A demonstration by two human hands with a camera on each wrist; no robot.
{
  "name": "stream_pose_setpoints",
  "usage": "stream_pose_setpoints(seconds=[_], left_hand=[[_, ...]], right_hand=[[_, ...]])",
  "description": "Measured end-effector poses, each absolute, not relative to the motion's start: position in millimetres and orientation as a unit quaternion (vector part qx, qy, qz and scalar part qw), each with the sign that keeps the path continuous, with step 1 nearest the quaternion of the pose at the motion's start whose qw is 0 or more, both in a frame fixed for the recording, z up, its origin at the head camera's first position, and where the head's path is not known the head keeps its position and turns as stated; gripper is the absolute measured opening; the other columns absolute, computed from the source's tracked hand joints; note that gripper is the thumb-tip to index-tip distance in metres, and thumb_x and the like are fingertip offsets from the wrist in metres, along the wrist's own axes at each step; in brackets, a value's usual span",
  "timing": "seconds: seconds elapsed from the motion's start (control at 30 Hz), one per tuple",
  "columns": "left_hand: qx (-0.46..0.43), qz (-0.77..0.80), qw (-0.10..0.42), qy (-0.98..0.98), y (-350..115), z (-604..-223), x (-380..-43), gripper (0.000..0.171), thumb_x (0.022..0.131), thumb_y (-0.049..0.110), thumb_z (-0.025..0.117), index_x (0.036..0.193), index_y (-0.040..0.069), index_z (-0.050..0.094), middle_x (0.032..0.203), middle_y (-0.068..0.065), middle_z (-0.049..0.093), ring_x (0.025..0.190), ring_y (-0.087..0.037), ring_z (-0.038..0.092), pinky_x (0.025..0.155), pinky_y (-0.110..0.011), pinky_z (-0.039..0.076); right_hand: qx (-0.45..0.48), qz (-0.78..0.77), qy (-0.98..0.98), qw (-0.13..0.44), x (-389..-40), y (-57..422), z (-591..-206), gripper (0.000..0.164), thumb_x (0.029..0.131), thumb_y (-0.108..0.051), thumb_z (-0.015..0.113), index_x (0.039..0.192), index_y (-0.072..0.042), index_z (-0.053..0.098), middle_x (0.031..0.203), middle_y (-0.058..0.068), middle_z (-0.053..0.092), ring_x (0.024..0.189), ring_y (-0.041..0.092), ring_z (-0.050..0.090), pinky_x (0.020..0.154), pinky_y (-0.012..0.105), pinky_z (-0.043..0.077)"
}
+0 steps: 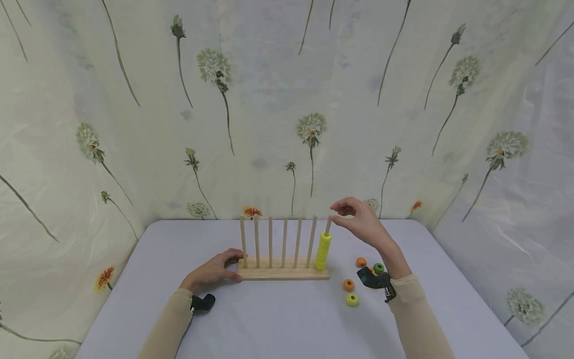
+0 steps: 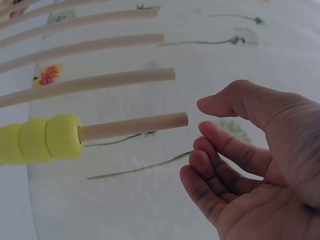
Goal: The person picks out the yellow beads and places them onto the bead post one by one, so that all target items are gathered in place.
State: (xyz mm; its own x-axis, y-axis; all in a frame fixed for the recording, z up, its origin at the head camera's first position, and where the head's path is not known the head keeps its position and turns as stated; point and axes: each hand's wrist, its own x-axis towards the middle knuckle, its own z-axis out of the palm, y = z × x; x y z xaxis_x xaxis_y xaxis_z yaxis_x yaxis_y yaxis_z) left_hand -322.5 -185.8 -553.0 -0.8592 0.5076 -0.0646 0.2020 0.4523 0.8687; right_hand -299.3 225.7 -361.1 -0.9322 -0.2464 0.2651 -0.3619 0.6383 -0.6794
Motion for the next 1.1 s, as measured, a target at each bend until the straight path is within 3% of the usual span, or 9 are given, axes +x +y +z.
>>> stream_pose_setpoints(seconds=[0.3,0.87,1.1], left_hand=[[0.21,0.478,0.162,0.838,-184.0,-551.9,-321.0,0.068,0.074,0.026,0.083,0.132,0.013,0.051,0.137,-0.006,0.049,0.131,-0.03,0.044,0.112,-0.05,0.031],[0.204,0.482,0.16,0.837,-183.2,-553.4,-321.0,0.067,0.076,0.021,0.082,0.133,0.009,0.049,0.139,-0.009,0.047,0.132,-0.031,0.043,0.112,-0.051,0.031],[0.205,0.478,0.167,0.838,-183.5,-552.4,-321.7,0.068,0.074,0.027,0.083,0.132,0.013,0.051,0.139,-0.006,0.047,0.132,-0.029,0.043,0.112,-0.049,0.031]], right_hand=[[0.164,0.385,-0.906,0.072,-293.3,232.8,-368.7,0.03,0.089,-0.022,0.069,0.114,-0.009,0.061,0.114,0.009,0.062,0.104,0.024,0.06,0.091,0.043,0.051],[0.129,0.373,-0.917,0.066,-280.3,252.5,-405.7,0.031,0.089,-0.021,0.069,0.114,-0.006,0.06,0.113,0.011,0.063,0.104,0.025,0.061,0.091,0.043,0.053],[0.112,0.364,-0.922,0.064,-274.9,261.0,-421.2,0.03,0.088,-0.019,0.07,0.113,-0.007,0.06,0.111,0.012,0.063,0.101,0.024,0.06,0.09,0.042,0.053]])
